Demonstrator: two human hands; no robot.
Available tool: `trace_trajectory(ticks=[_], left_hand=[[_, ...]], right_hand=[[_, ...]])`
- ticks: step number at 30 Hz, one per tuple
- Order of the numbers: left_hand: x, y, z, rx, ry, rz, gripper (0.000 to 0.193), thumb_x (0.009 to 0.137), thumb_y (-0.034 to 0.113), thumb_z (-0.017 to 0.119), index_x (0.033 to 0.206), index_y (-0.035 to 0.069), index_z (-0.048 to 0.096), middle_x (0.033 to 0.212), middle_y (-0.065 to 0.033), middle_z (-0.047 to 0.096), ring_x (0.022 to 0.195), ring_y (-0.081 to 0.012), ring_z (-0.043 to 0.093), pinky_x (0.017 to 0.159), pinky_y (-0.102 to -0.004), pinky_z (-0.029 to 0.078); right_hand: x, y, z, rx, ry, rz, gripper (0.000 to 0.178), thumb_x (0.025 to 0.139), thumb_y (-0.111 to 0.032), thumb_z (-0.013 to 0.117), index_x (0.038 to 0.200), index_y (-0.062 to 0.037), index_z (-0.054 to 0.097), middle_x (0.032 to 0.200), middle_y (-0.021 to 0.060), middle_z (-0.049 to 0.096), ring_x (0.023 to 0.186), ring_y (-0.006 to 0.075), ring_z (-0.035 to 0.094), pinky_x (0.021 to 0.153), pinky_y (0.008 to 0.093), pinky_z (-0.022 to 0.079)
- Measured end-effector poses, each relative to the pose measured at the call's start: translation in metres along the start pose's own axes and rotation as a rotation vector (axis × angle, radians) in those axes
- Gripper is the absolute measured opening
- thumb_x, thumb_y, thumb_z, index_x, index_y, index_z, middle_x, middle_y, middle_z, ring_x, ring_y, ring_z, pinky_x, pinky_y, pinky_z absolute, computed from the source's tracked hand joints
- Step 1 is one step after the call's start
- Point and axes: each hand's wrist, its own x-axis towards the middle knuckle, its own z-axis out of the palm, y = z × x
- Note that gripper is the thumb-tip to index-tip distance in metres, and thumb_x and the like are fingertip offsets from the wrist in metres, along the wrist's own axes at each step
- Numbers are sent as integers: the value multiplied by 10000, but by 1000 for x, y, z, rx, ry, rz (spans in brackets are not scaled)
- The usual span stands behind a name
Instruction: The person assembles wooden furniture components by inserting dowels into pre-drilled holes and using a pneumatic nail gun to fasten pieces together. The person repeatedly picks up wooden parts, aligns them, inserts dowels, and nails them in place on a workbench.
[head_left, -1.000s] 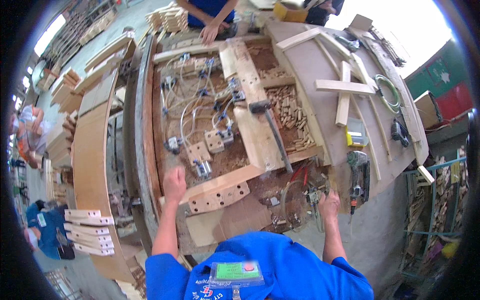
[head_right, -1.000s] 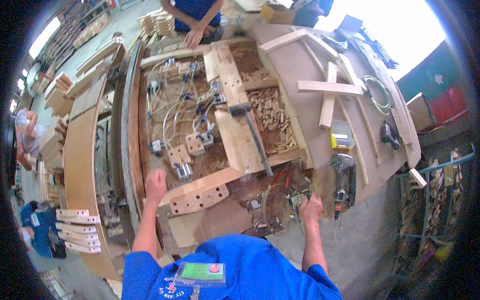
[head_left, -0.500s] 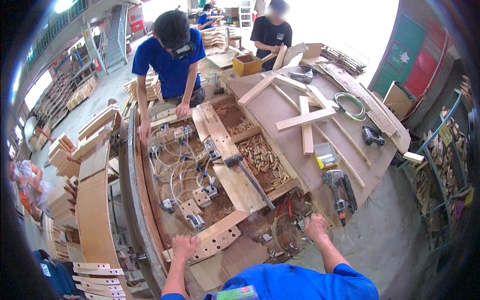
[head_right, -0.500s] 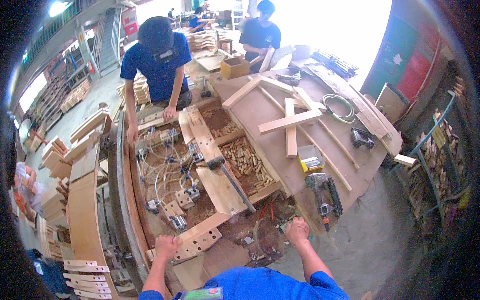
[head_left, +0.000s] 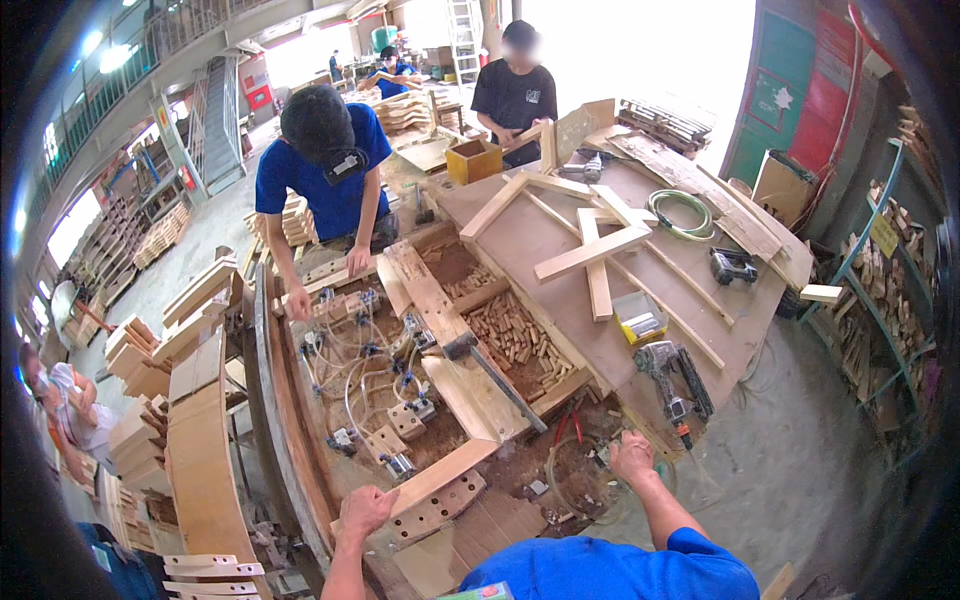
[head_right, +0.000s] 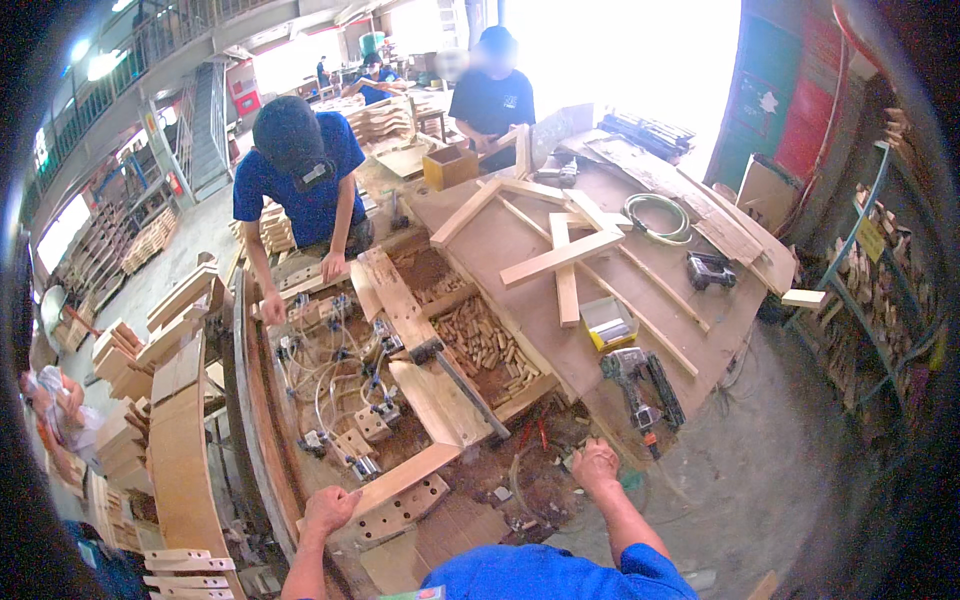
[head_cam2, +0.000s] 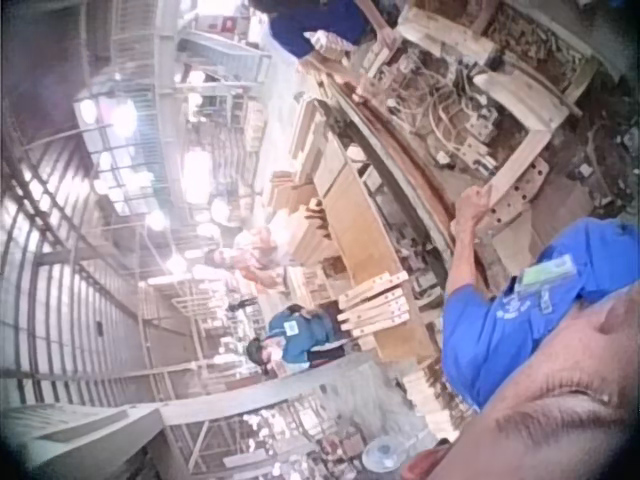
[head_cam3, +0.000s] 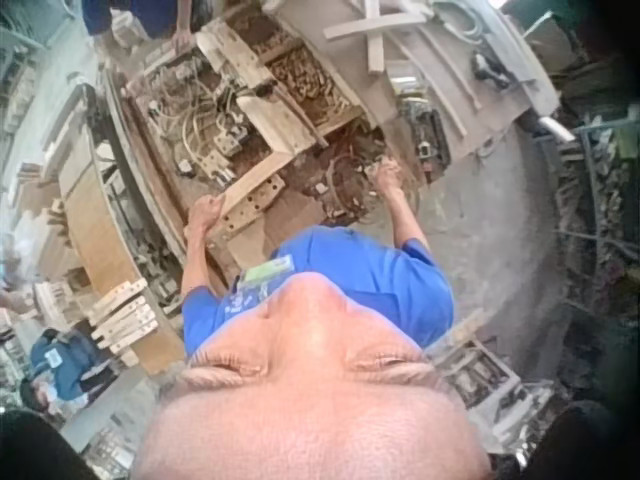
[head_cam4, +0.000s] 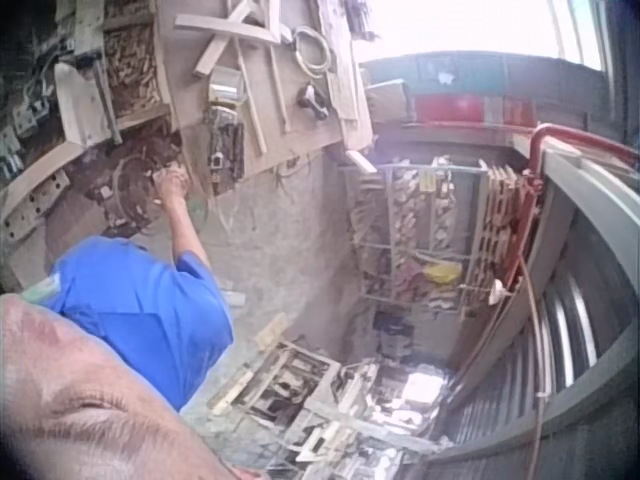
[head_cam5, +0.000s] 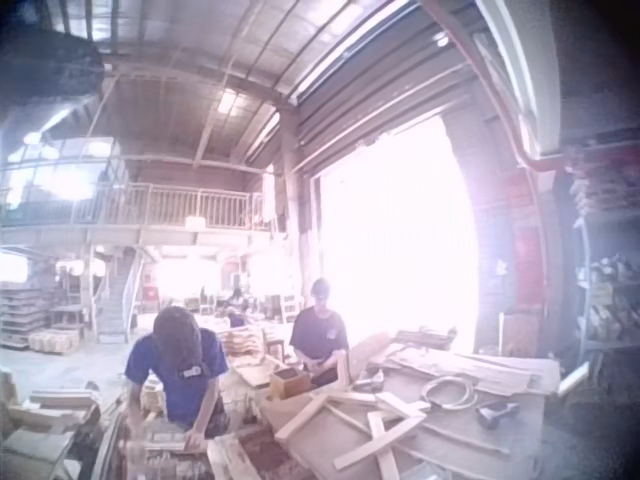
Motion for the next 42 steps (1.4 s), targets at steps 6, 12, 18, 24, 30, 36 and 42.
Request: trace_trajectory(ticks=[6, 12, 18, 24, 30, 36, 42], left_hand=[[-11, -3, -20, -73, -67, -45, 591, 947, 605, 701, 881, 26, 795, 878, -191, 771, 808, -336, 744, 759, -444, 566], [-32, 18, -19, -634, -236, -98, 533, 1069, 522, 624, 962, 26, 786, 752, -27, 688, 626, -123, 621, 584, -330, 489], [-36, 89, -8, -1184, -371, -23, 548, 1142, 514, 473, 883, 58, 631, 669, -24, 625, 542, -134, 602, 495, -304, 482], [-45, 122, -5, -1217, -230, 38, 583, 1144, 537, 435, 966, 29, 660, 673, -38, 617, 532, -150, 598, 478, -318, 483], [-16, 177, 3, -1465, -176, 299, 571, 1141, 553, 430, 1120, 23, 641, 803, -46, 632, 603, -135, 593, 526, -292, 481], [19, 238, 2, -1140, 15, 674, 662, 1080, 643, 483, 1234, 11, 606, 933, -70, 672, 733, -160, 661, 636, -307, 550], [24, 303, -61, -724, -37, 972, 547, 1118, 498, 542, 1294, -8, 649, 1134, -58, 712, 984, -177, 700, 857, -313, 553]], right_hand=[[-9, 4, -17, 150, 120, -81, 448, 938, -330, 726, 1256, -16, 700, 1273, 225, 683, 1153, 420, 682, 1003, 491, 552], [-23, -44, -19, 604, 15, -305, 474, 917, -331, 792, 1278, -32, 717, 1156, 205, 764, 1045, 326, 755, 912, 419, 603], [-62, -138, 5, 840, -604, -770, 491, 1007, -351, 767, 1392, -66, 660, 1196, 126, 781, 1103, 232, 741, 955, 386, 598], [-96, -187, 2, 1163, -1272, -861, 773, 1046, -530, 669, 1568, 0, 457, 1460, 170, 641, 1341, 233, 602, 1123, 413, 486], [-80, -198, -14, 1424, -1415, -778, 636, 993, -479, 776, 1397, -44, 549, 1180, 21, 648, 1111, 115, 571, 978, 328, 486], [-37, -169, -69, 1338, -1023, -833, 710, 940, -417, 831, 1429, 0, 529, 1219, 42, 654, 1146, 148, 578, 991, 341, 494], [12, -137, -93, 1441, -522, -693, 704, 856, -263, 848, 1428, -1, 530, 1165, 60, 668, 1113, 165, 620, 975, 357, 532]])
